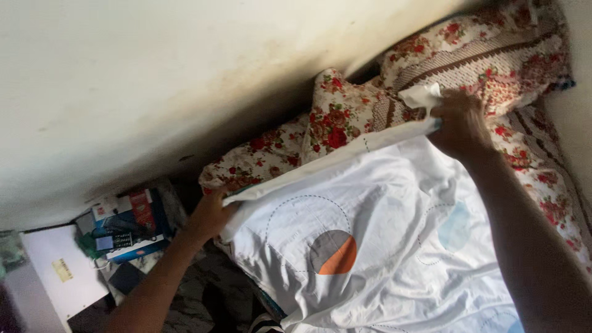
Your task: The person spreads a sheet over a bed, folds it, and then stuffs it into a pillowcase before gathering items of clothing from the floor and walking away.
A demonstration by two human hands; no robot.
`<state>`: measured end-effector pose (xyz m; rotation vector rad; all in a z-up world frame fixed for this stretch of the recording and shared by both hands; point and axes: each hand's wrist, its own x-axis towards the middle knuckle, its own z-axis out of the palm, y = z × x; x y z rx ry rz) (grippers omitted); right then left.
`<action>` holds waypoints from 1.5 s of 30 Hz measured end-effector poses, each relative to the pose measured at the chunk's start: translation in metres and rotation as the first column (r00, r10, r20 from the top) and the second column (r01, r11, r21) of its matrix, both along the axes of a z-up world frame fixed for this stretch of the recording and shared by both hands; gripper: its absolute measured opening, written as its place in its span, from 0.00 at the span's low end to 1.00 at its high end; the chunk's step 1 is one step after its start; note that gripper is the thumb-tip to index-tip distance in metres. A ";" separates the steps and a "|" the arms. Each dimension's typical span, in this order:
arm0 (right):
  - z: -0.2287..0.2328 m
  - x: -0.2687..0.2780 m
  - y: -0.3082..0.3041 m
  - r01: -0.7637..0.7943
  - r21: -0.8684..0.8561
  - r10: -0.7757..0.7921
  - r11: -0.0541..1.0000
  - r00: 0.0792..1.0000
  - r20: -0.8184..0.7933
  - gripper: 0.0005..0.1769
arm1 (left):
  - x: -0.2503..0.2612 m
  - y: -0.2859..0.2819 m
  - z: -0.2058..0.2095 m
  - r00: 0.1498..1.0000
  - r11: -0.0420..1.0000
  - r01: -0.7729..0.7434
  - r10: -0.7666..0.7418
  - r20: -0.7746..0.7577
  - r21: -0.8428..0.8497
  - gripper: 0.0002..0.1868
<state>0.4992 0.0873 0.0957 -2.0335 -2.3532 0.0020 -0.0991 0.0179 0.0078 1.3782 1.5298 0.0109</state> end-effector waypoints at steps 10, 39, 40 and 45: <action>-0.009 -0.015 -0.045 0.061 -0.467 -0.085 0.882 0.996 -0.032 0.21 | -0.040 -0.050 -0.015 0.954 0.940 0.268 -0.289 0.075 0.213 0.51; 0.050 -0.069 -0.258 0.410 -0.168 -0.396 0.897 0.912 0.112 0.17 | -0.066 -0.232 0.003 0.975 0.791 -0.056 -0.089 0.205 0.610 0.30; 0.051 -0.071 -0.265 0.406 -0.164 -0.393 0.899 0.913 0.108 0.17 | -0.071 -0.240 0.002 0.976 0.787 -0.057 -0.087 0.202 0.615 0.30; 0.055 -0.087 -0.316 0.484 -0.134 -0.445 0.865 0.862 0.245 0.16 | -0.078 -0.279 0.000 0.979 0.835 -0.010 -0.103 0.174 0.551 0.27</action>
